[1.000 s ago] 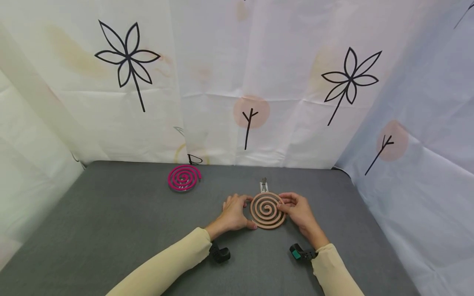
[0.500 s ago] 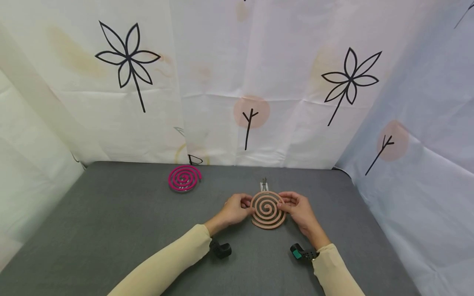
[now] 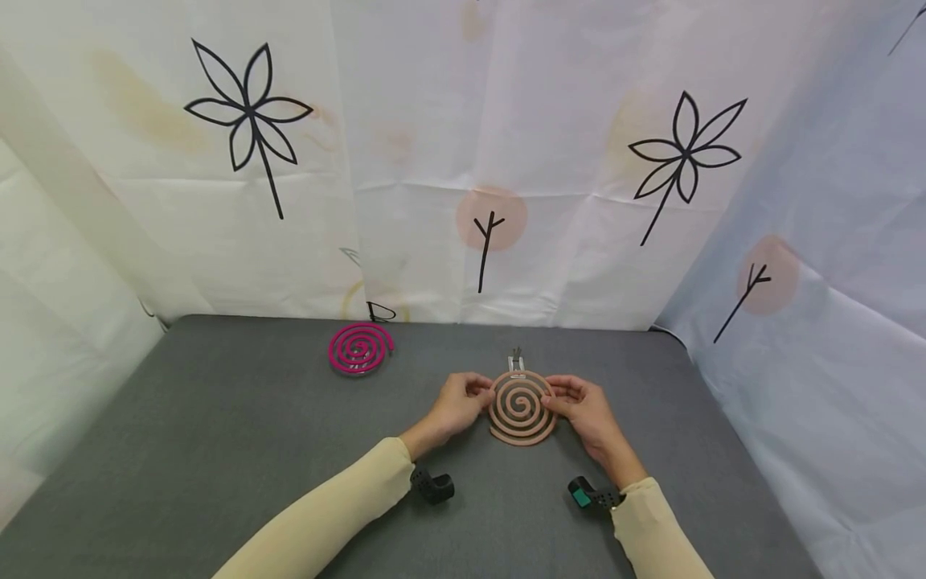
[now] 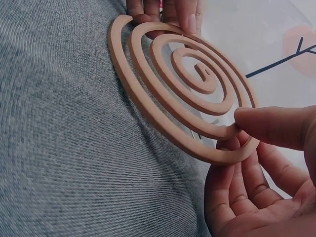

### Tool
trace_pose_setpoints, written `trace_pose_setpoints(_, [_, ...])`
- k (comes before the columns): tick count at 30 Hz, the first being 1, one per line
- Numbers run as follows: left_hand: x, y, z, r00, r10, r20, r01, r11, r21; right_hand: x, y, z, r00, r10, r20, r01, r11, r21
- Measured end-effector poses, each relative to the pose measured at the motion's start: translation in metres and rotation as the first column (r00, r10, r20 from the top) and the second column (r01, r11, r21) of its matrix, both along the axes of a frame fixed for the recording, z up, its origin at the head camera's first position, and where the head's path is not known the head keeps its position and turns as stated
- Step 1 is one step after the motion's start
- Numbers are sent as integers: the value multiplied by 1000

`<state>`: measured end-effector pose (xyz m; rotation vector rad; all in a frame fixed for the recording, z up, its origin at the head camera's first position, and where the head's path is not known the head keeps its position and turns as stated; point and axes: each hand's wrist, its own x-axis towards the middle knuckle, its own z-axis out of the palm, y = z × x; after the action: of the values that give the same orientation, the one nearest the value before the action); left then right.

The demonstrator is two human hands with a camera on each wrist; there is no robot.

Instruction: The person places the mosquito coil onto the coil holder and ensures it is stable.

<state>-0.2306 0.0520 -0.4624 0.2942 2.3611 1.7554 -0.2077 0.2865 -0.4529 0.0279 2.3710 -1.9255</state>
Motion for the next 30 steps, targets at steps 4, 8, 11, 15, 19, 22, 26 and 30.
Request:
trace_pose_setpoints(4, [-1, -1, 3, 997, -12, 82, 4, 995, 97, -1, 0, 0, 1000, -4, 14, 4, 1000, -17])
trace_pose_setpoints(8, [-4, -2, 4, 988, -32, 152, 3, 982, 190, -2, -1, 1, 999, -19, 47, 21, 999, -45])
trace_pose_setpoints(11, [-8, -3, 4, 981, -45, 186, -1, 970, 244, -2, -1, 3, 997, -25, 74, 30, 998, -62])
trace_pose_setpoints(15, [-13, -3, 5, 972, -49, 228, -25, 951, 308, -2, 0, 5, 995, -14, 98, 22, 996, -81])
trace_pose_setpoints(19, [-18, -3, 7, 964, -44, 263, -52, 937, 346, -4, 1, 7, 992, -22, 126, 35, 994, -106])
trace_pose_setpoints(22, [-21, -3, 8, 954, -42, 297, -73, 928, 365, -6, 1, 8, 989, -32, 145, 50, 991, -122])
trace_pose_setpoints(26, [-24, -2, 9, 935, -55, 351, -102, 905, 413, -10, -2, 11, 982, -63, 176, 95, 979, -181])
trace_pose_setpoints(30, [-27, -2, 8, 918, -82, 389, -121, 874, 470, -13, -5, 13, 977, -81, 198, 131, 958, -253])
